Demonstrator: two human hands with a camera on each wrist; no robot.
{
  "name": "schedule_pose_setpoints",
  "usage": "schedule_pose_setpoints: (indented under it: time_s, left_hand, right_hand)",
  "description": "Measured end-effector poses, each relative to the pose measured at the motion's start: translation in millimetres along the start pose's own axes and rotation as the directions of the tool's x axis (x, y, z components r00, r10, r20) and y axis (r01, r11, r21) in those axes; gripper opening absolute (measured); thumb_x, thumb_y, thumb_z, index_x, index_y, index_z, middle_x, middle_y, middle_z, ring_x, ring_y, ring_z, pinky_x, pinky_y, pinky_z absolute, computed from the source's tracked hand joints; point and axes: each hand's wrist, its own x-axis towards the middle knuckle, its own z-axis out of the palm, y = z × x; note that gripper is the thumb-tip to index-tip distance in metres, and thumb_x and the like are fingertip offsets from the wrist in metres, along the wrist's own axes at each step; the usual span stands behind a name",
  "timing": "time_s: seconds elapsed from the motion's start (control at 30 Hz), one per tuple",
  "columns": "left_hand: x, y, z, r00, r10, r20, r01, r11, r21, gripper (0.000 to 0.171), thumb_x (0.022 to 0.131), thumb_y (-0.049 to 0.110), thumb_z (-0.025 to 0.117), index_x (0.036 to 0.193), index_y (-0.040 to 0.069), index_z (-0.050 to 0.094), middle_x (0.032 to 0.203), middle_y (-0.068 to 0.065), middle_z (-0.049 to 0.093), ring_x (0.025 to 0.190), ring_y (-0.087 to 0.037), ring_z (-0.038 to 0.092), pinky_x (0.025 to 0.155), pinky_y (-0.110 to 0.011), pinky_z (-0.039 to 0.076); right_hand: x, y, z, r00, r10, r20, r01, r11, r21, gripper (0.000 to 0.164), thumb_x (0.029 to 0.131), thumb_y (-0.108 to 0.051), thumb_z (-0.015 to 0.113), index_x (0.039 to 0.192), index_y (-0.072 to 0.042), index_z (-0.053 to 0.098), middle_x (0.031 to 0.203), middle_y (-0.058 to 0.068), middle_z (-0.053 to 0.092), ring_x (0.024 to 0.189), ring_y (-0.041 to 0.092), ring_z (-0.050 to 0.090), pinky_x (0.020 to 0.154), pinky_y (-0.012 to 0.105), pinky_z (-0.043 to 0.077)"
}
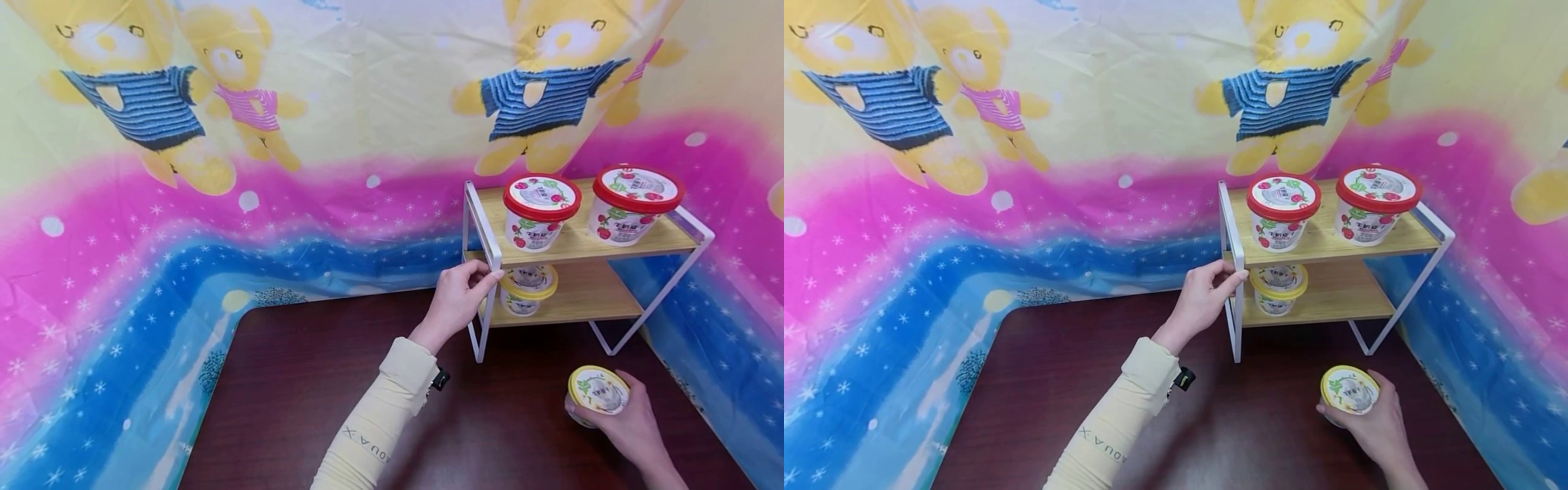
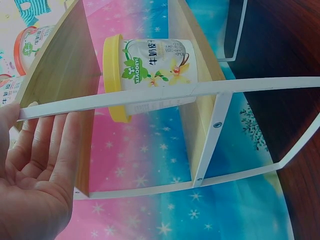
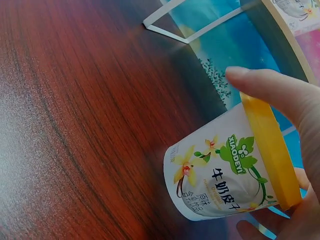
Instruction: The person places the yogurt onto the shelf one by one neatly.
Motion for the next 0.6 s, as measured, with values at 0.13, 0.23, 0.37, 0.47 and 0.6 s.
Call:
schedule_pose_setpoints:
  time_s: [0.13, 0.23, 0.37, 0.47, 0.6]
  left_hand:
    - [-0.1, 0.1, -0.1, 1.0, 0.001, 0.001, -0.001, 1.0, 0.0, 0.026, 0.101, 0.036, 0.066, 0.101, 0.011, 0.072, 0.078, 0.01, 0.062, 0.071, -0.009, 0.056, 0.058, -0.023, 0.051]
    - [-0.3, 0.3, -0.4, 1.0, -0.001, 0.003, 0.001, 1.0, -0.002, 0.026, 0.101, 0.036, 0.066, 0.101, 0.011, 0.072, 0.077, 0.01, 0.062, 0.071, -0.009, 0.056, 0.058, -0.023, 0.051]
    - [-0.7, 0.4, -0.6, 1.0, -0.002, 0.0, 0.002, 1.0, -0.001, 0.026, 0.101, 0.036, 0.066, 0.102, 0.011, 0.073, 0.077, 0.009, 0.062, 0.07, -0.01, 0.056, 0.058, -0.023, 0.051]
    - [-0.9, 0.3, -0.7, 1.0, -0.004, -0.001, 0.004, 1.0, -0.003, 0.026, 0.1, 0.036, 0.066, 0.102, 0.011, 0.073, 0.077, 0.009, 0.062, 0.07, -0.01, 0.056, 0.058, -0.024, 0.05]
    - [-0.9, 0.1, -0.7, 1.0, -0.008, 0.001, 0.008, 1.0, -0.008, 0.027, 0.1, 0.037, 0.066, 0.102, 0.011, 0.073, 0.076, 0.008, 0.061, 0.07, -0.01, 0.056, 0.057, -0.024, 0.05]
  right_hand:
    - [1.6, 1.5, 0.2, 1.0, 0.026, 0.015, -0.026, 1.0, -0.008, 0.135, 0.069, -0.043, 0.095, 0.155, 0.01, 0.005, 0.143, 0.039, 0.025, 0.128, 0.054, 0.031, 0.101, 0.068, 0.029]
    - [2.7, 0.8, 0.3, 0.998, 0.056, 0.023, -0.056, 0.998, -0.023, 0.133, 0.071, -0.046, 0.093, 0.155, 0.008, 0.004, 0.144, 0.039, 0.025, 0.128, 0.054, 0.031, 0.102, 0.07, 0.029]
    - [2.8, -0.7, 0.3, 0.997, 0.076, 0.02, -0.075, 0.997, -0.03, 0.132, 0.073, -0.046, 0.091, 0.155, 0.008, 0.004, 0.144, 0.039, 0.025, 0.129, 0.054, 0.031, 0.102, 0.069, 0.03]
    - [2.3, -1.7, 0.4, 0.996, 0.084, 0.017, -0.083, 0.996, -0.028, 0.131, 0.073, -0.046, 0.091, 0.155, 0.007, 0.004, 0.145, 0.039, 0.025, 0.129, 0.054, 0.031, 0.102, 0.07, 0.03]
    - [2.2, -1.3, 0.3, 0.996, 0.089, 0.013, -0.089, 0.996, -0.024, 0.131, 0.074, -0.046, 0.091, 0.155, 0.008, 0.004, 0.145, 0.039, 0.025, 0.129, 0.054, 0.031, 0.103, 0.07, 0.029]
